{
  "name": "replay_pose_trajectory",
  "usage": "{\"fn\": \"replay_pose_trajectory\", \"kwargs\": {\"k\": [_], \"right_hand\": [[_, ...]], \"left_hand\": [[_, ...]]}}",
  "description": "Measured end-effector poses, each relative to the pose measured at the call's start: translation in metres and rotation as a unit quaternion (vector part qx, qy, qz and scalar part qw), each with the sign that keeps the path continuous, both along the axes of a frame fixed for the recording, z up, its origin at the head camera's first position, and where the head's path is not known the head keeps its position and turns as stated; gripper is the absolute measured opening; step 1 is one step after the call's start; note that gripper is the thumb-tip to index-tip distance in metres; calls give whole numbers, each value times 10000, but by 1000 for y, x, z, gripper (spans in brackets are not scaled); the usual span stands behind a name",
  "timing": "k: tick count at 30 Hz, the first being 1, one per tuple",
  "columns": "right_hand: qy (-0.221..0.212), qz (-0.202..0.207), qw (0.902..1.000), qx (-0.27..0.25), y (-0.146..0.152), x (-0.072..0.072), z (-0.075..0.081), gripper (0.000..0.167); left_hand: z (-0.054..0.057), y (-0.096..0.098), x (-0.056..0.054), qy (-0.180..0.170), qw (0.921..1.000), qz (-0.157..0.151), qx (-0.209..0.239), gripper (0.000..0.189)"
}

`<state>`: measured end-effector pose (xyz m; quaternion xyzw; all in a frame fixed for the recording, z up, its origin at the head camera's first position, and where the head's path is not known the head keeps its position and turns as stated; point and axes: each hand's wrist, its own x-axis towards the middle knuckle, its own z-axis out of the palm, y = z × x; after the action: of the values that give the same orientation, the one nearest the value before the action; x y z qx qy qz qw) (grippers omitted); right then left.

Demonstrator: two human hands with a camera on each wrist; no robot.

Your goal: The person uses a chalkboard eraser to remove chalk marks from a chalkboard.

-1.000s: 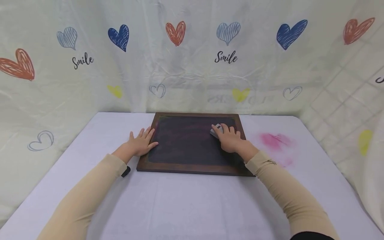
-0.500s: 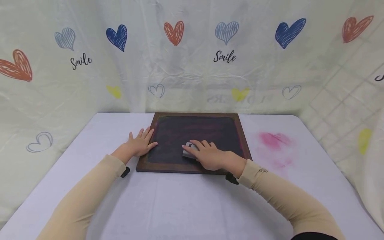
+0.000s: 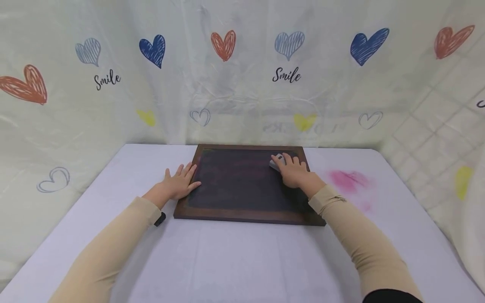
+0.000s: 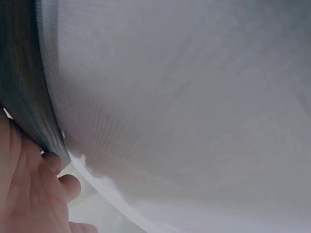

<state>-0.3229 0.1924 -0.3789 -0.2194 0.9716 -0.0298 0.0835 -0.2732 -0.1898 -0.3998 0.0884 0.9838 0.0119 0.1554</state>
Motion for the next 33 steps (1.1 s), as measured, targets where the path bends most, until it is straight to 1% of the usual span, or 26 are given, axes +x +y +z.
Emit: {"fn": "replay_pose_trajectory", "kwargs": {"k": [4, 11, 16, 18, 21, 29, 33], "right_hand": [[37, 1, 9999, -98, 1, 1, -3, 61], [119, 339, 9994, -32, 5, 10, 0, 63], [288, 470, 9982, -221, 9, 18, 2, 62], [352, 459, 9979, -284, 12, 21, 3, 61], [329, 375, 9982, -347, 17, 23, 3, 60], [439, 256, 9955, -795, 34, 35, 10, 62], [456, 138, 9949, -883, 44, 40, 13, 61]], "left_hand": [[0, 0, -1, 21, 10000, -23, -70, 79], [1, -1, -3, 46, 10000, -56, -51, 79], [0, -3, -4, 121, 9999, -62, -7, 78], [-1, -3, -4, 125, 9999, -91, -2, 78], [-2, -1, -4, 109, 9999, -120, -1, 78], [-1, 1, 0, 75, 9999, -36, 99, 77], [-2, 1, 1, 67, 9999, -17, 141, 77]]}}
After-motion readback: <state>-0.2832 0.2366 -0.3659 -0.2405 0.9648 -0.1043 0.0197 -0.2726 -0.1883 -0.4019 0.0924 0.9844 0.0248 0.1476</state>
